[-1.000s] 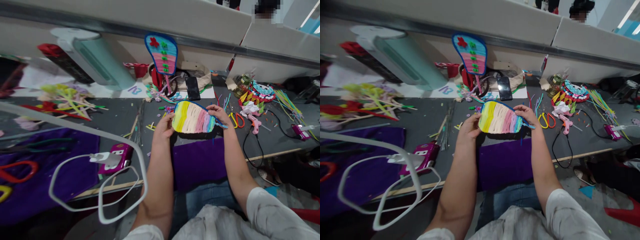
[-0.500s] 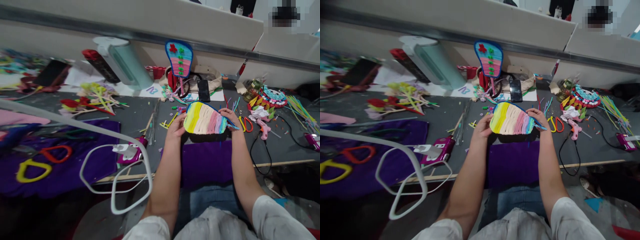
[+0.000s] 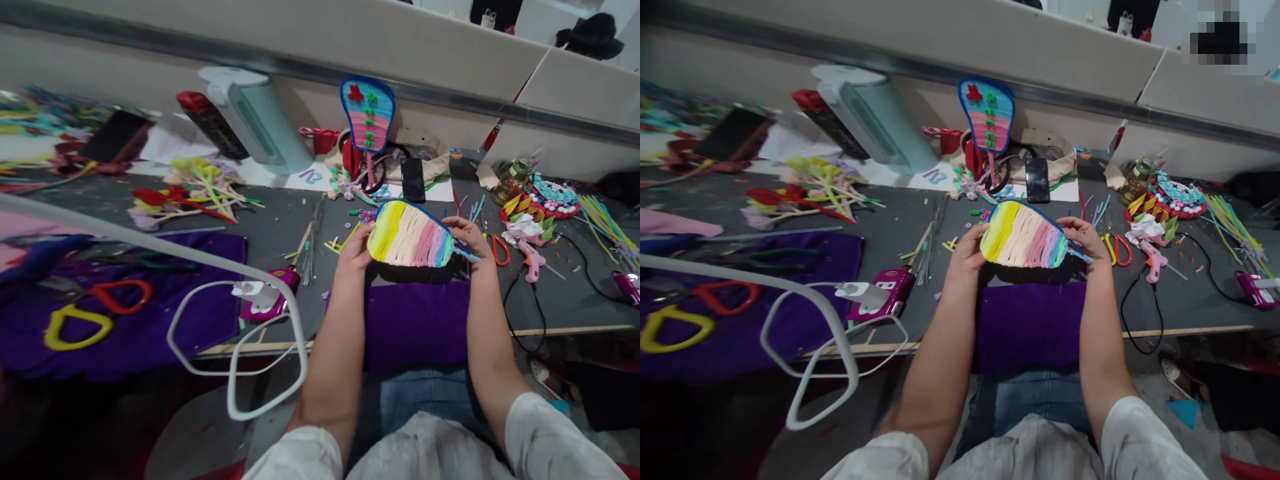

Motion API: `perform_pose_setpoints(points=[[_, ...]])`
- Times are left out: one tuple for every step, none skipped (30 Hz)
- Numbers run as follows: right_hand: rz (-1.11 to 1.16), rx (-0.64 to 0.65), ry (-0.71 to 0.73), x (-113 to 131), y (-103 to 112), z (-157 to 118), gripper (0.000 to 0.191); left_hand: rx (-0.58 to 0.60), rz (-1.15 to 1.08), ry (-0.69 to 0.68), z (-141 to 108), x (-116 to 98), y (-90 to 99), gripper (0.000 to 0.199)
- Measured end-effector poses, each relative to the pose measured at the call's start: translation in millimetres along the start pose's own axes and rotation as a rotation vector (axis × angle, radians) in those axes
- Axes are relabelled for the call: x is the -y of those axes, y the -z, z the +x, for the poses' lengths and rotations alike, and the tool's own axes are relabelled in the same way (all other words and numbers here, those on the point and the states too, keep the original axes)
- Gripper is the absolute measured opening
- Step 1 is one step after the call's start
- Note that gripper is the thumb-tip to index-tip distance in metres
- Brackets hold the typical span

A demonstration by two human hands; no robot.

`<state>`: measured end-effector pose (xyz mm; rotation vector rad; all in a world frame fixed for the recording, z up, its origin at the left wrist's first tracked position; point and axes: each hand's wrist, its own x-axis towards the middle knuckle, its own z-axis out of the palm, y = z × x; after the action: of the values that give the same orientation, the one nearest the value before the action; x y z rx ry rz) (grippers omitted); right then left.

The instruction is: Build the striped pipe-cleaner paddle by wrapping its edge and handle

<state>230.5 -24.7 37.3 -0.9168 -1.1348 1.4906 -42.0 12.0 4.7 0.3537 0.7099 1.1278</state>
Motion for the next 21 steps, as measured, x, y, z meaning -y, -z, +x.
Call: perform_pose_setpoints(points=[[-0.013,-0.006,-0.007,0.3,0.9,0.3,0.041,0.004,0.001,-0.007,0.8,-0.1,1.1,0.021],[-0.033,-0.016,-0.013,0.3,1.8,0.8,0.039,0.008,0.004,-0.01,1.8,-0.2,2.3,0.02],[-0.06,-0.027,-0.022,0.0,2.6,1.5,0.038,0.009,0.009,-0.012,2.8,-0.3,3.5,0.02],[-0.087,-0.037,-0.03,-0.6,3.3,2.3,0.036,0.006,0.014,-0.012,3.9,-0.5,4.6,0.02],[-0.112,-0.046,-0.035,-1.5,3.9,3.2,0.035,-0.001,0.019,-0.013,5.0,-0.7,5.7,0.02],[-0.137,-0.054,-0.037,-2.6,4.4,4.0,0.033,-0.011,0.024,-0.016,6.1,-0.8,6.6,0.02],[-0.162,-0.062,-0.035,-3.8,4.7,4.9,0.032,-0.023,0.027,-0.02,7.2,-0.9,7.3,0.019],[-0.188,-0.073,-0.029,-4.8,5.0,5.6,0.03,-0.036,0.028,-0.028,8.2,-0.8,7.9,0.019],[-0.213,-0.085,-0.022,-5.7,5.1,6.3,0.029,-0.048,0.028,-0.036,9.2,-0.6,8.4,0.018],[-0.234,-0.098,-0.015,-6.2,5.1,6.7,0.028,-0.06,0.026,-0.045,10.2,-0.4,8.9,0.017],[-0.248,-0.113,-0.01,-6.5,5.0,7.0,0.027,-0.072,0.023,-0.055,11.1,0.0,9.5,0.017],[-0.255,-0.129,-0.009,-6.4,4.9,7.1,0.027,-0.083,0.018,-0.066,12.0,0.4,10.0,0.018],[-0.255,-0.142,-0.01,-6.0,4.8,7.1,0.026,-0.092,0.014,-0.076,12.9,0.9,10.7,0.018],[-0.255,-0.151,-0.01,-5.5,4.8,6.9,0.026,-0.099,0.009,-0.084,13.7,1.3,11.3,0.018],[-0.258,-0.156,-0.008,-5.0,4.9,6.6,0.026,-0.104,0.006,-0.091,14.5,1.7,11.9,0.018],[-0.267,-0.155,-0.004,-4.5,5.1,6.2,0.026,-0.107,0.002,-0.097,15.3,2.1,12.5,0.017],[-0.279,-0.147,0.0,-4.2,5.4,5.9,0.026,-0.107,-0.001,-0.104,16.0,2.5,13.0,0.017],[-0.292,-0.138,0.007,-4.0,5.7,5.7,0.026,-0.107,-0.005,-0.113,16.7,2.8,13.5,0.016],[-0.304,-0.129,0.013,-3.9,6.1,5.4,0.026,-0.104,-0.009,-0.121,17.3,3.1,13.9,0.016],[-0.314,-0.122,0.018,-4.0,6.5,5.3,0.025,-0.1,-0.011,-0.128,17.9,3.4,14.4,0.016],[-0.32,-0.116,0.023,-4.2,6.7,5.1,0.025,-0.094,-0.013,-0.133,18.4,3.6,14.9,0.016]])
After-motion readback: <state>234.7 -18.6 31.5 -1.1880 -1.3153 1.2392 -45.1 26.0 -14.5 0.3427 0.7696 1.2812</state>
